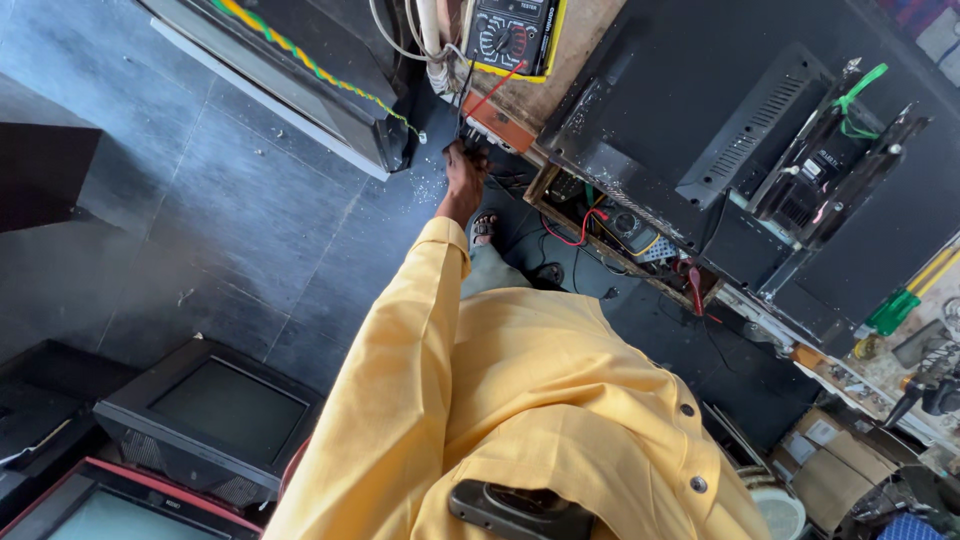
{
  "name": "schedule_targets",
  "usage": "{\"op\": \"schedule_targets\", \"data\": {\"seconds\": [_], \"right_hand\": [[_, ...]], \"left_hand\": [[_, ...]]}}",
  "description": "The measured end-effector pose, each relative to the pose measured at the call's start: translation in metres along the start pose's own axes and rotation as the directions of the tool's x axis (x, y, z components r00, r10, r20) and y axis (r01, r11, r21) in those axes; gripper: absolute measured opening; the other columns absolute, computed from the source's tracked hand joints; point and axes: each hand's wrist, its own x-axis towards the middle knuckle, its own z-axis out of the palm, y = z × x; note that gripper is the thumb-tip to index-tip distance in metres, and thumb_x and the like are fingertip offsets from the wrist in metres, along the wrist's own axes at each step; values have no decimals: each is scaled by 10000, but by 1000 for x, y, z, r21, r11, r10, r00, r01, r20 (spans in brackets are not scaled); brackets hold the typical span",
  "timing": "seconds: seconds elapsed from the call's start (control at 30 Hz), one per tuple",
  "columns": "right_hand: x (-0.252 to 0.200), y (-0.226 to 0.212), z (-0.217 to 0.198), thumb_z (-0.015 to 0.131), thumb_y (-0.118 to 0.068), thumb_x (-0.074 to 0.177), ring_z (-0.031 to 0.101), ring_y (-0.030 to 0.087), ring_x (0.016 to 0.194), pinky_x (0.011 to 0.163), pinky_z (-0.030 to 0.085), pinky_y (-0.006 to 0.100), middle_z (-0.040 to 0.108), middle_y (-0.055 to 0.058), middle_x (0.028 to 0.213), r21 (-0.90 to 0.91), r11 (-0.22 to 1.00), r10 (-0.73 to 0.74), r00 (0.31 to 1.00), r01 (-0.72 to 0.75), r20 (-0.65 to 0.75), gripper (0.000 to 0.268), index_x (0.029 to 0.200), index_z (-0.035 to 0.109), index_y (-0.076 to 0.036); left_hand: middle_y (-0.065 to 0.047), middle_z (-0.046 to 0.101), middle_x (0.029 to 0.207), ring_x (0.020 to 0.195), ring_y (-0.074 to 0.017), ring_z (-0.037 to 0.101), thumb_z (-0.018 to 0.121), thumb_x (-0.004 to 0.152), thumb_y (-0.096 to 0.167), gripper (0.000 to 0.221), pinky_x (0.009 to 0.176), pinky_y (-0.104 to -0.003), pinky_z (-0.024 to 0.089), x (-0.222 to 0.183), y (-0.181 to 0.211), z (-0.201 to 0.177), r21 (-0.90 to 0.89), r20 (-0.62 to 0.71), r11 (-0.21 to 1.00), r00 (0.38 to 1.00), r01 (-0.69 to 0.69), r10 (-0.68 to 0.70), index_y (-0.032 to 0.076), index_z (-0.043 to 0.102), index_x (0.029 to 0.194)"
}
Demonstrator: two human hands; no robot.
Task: The person uses a screwdriver to remove multiple screws from the back panel of a television set. They systematically unscrew fasteners around the perimeter and center of the panel, placing the screws on the workbench. The person then handles a power cable near the end of the clip.
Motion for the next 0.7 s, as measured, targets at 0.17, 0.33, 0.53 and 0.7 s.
{"op": "schedule_targets", "data": {"seconds": [0.17,0.33,0.53,0.7], "right_hand": [[-1,-3,1,675,-203,987,700,176,968,844,554,313,755,143,1091,-6,1000,13,1000,-13,5,324,1226,692,15],[1,-6,2,676,-206,987,700,176,967,845,556,317,755,145,1091,-6,1000,20,1000,-20,12,326,1227,691,14],[8,-12,-2,676,-210,986,700,177,967,847,558,321,755,148,1091,-13,1000,13,1000,-13,21,329,1229,689,11],[14,-11,4,677,-213,985,700,178,967,848,560,324,756,150,1091,-15,1000,-4,1000,4,26,331,1231,688,10]], "left_hand": [[-147,656,844,632,-225,546,446,1009,408,312,631,-414,527,8,-7,-8,24,46,1000,999,-13,12,139,433,1168],[-102,589,873,677,-192,509,449,1032,428,337,655,-392,515,13,-12,-13,107,193,985,975,-133,110,137,370,1180],[-93,570,848,679,-183,513,427,1047,500,383,674,-387,541,21,-18,-11,172,169,973,978,-151,122,149,350,1179],[-73,561,877,689,-172,519,445,1065,499,404,649,-368,518,20,-17,-14,258,225,945,964,-198,141,128,346,1191]]}}
